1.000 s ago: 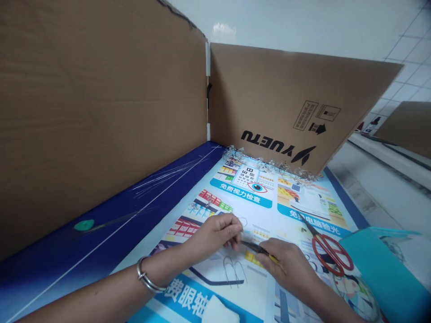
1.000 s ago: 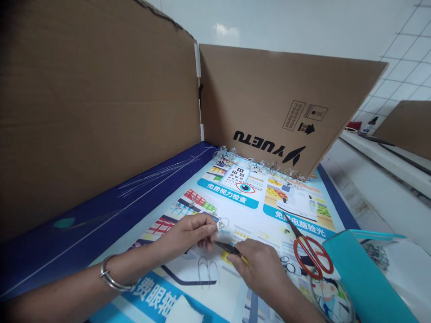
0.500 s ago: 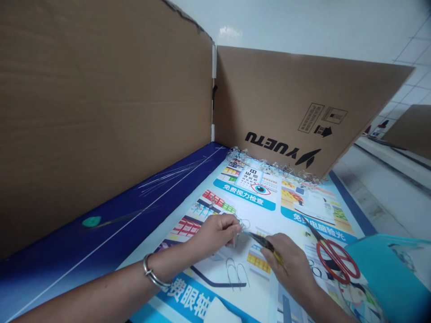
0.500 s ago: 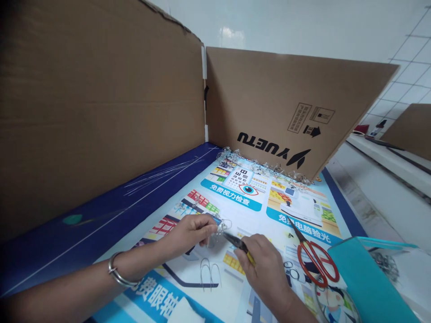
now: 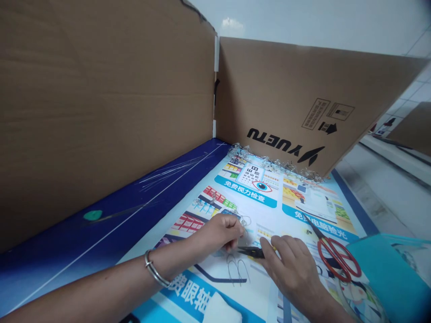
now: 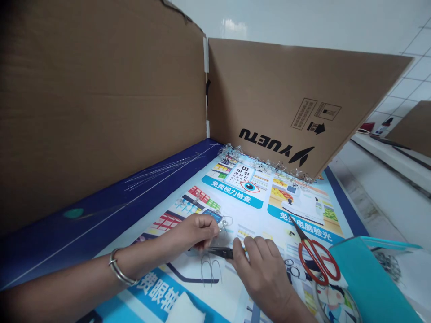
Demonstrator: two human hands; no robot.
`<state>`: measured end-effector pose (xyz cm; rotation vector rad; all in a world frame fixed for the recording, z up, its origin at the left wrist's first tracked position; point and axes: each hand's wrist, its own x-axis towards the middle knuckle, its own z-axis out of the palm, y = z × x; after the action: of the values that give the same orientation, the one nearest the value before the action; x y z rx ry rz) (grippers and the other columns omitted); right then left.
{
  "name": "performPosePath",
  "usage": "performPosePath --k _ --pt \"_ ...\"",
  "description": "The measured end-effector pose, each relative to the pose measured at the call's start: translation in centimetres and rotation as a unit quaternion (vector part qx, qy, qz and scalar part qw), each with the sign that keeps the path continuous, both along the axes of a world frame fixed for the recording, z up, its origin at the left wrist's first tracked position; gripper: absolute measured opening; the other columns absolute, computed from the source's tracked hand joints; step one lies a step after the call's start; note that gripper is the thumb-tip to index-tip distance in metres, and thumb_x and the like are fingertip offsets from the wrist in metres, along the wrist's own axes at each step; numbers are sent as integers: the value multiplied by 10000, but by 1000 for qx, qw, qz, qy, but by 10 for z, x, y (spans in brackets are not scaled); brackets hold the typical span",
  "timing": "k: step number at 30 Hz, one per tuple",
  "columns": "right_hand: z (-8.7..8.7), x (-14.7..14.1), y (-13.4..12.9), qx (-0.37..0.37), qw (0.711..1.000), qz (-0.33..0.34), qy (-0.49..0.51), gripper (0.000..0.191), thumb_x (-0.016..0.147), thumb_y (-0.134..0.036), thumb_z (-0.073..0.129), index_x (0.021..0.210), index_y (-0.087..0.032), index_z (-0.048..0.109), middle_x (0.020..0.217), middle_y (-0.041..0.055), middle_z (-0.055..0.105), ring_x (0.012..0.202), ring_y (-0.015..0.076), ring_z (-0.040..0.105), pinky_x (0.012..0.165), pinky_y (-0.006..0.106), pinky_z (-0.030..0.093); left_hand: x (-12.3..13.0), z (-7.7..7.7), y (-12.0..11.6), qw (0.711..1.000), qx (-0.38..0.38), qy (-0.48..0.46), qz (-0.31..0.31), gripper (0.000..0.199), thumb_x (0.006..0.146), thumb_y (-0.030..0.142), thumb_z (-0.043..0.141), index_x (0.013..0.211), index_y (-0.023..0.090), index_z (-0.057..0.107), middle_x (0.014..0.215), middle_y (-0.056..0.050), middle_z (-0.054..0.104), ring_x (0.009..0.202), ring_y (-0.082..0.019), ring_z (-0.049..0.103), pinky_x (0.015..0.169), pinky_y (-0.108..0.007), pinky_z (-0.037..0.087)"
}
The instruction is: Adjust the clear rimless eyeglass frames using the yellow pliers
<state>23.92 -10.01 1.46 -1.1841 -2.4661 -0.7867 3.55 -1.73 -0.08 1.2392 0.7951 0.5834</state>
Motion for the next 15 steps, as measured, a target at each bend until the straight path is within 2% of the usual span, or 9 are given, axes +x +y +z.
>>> performPosePath --k 15 --pt "0 -3 0 -7 1000 4 1 295 823 -286 580 1070 -126 563 877 97 599 812 229 518 699 388 387 1 -2 -2 999 -33 -23 -10 232 755 348 587 671 137 541 453 43 523 351 -55 431 377 -157 328"
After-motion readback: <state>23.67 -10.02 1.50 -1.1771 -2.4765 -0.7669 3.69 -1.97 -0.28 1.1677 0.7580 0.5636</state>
